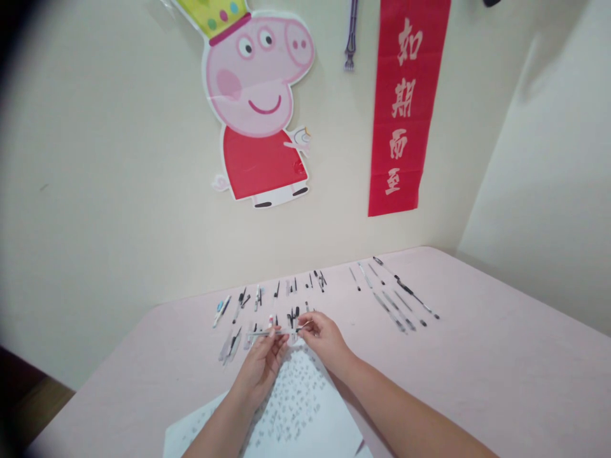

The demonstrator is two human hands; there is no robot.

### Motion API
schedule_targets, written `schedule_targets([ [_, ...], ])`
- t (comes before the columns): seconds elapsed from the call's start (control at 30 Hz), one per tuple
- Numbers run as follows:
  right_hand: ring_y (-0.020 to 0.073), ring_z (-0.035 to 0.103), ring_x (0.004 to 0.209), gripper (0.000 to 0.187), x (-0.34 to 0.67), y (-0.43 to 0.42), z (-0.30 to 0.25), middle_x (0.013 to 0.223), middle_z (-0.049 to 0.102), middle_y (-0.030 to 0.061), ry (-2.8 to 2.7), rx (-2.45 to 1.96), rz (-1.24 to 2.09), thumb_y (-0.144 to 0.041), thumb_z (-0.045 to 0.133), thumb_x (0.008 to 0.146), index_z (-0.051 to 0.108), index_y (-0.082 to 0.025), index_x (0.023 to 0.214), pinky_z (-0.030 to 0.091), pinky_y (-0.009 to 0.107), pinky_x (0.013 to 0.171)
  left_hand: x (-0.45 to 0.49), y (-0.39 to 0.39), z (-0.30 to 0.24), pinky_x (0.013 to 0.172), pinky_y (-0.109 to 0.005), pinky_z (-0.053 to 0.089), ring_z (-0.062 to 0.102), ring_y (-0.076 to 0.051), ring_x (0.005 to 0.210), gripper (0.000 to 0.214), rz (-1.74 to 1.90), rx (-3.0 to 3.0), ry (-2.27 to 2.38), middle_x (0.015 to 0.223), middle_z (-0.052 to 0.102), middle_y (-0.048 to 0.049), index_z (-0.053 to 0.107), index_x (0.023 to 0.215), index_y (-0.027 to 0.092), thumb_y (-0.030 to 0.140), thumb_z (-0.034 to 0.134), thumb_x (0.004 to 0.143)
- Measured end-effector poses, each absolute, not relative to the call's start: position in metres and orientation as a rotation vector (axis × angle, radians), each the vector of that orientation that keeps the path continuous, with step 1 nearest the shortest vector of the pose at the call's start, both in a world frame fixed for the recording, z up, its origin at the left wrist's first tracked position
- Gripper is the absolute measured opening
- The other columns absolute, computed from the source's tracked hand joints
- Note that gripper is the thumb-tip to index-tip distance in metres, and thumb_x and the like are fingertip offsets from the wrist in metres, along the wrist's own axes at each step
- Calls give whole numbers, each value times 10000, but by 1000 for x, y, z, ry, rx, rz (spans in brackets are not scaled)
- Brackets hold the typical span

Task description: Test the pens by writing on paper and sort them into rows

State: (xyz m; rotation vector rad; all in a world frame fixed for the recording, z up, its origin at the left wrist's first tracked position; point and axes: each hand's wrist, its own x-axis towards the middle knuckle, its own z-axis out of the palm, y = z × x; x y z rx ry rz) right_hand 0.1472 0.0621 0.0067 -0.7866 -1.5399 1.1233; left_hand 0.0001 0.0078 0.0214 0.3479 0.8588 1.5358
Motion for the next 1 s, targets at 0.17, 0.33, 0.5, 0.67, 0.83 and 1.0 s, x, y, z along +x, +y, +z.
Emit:
schedule_targets([
  [0.17,172,590,870,91,150,62,11,917,615,62,-1627,-774,959,-144,600,678,647,-192,739,495,313,750,-1,8,19,628,-183,552,665,-115,660,65,1542,351,860,723,682,-70,627,830,100,81,573,799],
  [0.33,169,598,875,80,150,62,12,923,607,65,-1635,-786,971,-145,598,686,653,-193,718,499,315,754,0,8,19,634,-187,554,665,-114,668,83,1547,350,866,732,681,-72,627,833,99,74,551,812],
  [0.5,170,601,864,78,150,61,13,921,619,65,-1658,-807,963,-145,611,685,659,-196,720,498,314,745,0,8,20,626,-178,551,664,-110,665,79,1543,361,864,721,680,-66,626,832,103,79,554,811],
  [0.67,165,601,837,80,150,60,13,887,633,60,-1676,-812,957,-145,611,684,668,-196,707,487,306,742,0,8,18,634,-181,551,663,-109,670,75,1537,387,856,727,685,-61,625,835,107,86,558,810],
  [0.83,169,602,814,63,150,61,14,837,640,58,-1677,-793,960,-172,618,690,678,-190,694,477,311,748,0,7,18,637,-184,548,666,-115,679,74,1540,383,882,730,688,-66,627,838,104,90,561,808],
  [1.0,171,597,780,61,149,60,14,806,634,57,-1664,-758,1002,-178,618,691,679,-183,691,474,309,723,0,5,22,652,-184,546,660,-109,676,46,1536,416,885,736,688,-57,631,816,112,105,612,775],
])
